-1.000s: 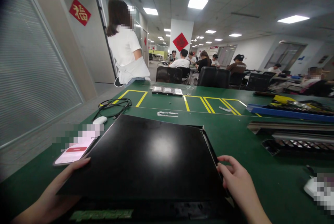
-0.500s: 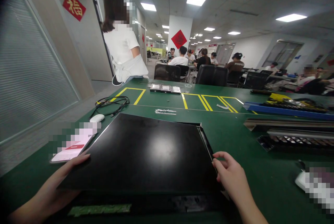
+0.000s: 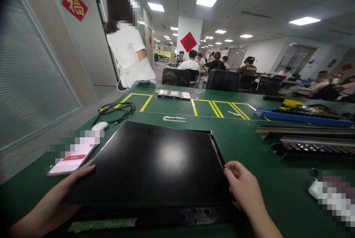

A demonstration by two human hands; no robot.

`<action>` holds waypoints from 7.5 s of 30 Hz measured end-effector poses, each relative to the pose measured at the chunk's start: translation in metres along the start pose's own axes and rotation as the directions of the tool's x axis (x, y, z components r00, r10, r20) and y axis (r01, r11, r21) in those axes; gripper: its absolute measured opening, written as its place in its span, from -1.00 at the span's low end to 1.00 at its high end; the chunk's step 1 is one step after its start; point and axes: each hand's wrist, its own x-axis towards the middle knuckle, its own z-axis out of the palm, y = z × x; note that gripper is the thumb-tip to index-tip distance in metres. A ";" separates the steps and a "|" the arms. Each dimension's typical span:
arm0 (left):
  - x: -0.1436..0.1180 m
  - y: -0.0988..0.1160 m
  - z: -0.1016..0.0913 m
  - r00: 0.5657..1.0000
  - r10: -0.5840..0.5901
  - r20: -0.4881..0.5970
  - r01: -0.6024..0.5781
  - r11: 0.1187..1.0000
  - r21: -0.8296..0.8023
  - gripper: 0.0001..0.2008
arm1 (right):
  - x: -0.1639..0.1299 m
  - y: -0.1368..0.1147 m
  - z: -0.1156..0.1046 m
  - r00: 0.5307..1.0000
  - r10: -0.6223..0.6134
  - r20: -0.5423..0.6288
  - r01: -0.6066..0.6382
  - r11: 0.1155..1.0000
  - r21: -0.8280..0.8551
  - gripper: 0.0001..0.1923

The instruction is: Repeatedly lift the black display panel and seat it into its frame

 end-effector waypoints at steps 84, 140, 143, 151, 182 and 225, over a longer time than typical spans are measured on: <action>-0.003 0.001 0.005 0.992 0.044 0.116 -0.058 0.991 0.122 -0.27 | -0.013 -0.026 -0.007 0.993 -0.074 0.087 0.102 0.921 -0.377 -0.62; -0.001 0.001 0.003 0.982 0.037 0.185 -0.073 0.978 0.196 -0.17 | -0.012 -0.020 -0.007 0.979 -0.191 0.070 0.204 0.900 -0.385 -0.68; -0.001 0.001 0.004 0.980 0.040 0.196 -0.078 0.979 0.190 -0.19 | -0.012 -0.020 -0.007 0.979 -0.193 0.065 0.203 0.900 -0.385 -0.68; 0.001 0.000 0.004 0.982 0.052 0.179 -0.094 0.968 0.233 -0.22 | -0.011 -0.019 -0.006 0.977 -0.208 0.055 0.212 0.897 -0.388 -0.69; -0.004 0.002 0.003 0.967 0.120 0.225 -0.157 0.976 0.154 -0.20 | -0.010 -0.022 -0.007 0.982 -0.166 0.093 0.188 0.919 -0.348 -0.63; 0.057 -0.014 -0.033 0.613 0.545 0.572 -0.613 -0.129 0.779 -0.38 | -0.007 -0.021 -0.006 0.982 -0.177 0.071 0.190 0.938 -0.288 -0.54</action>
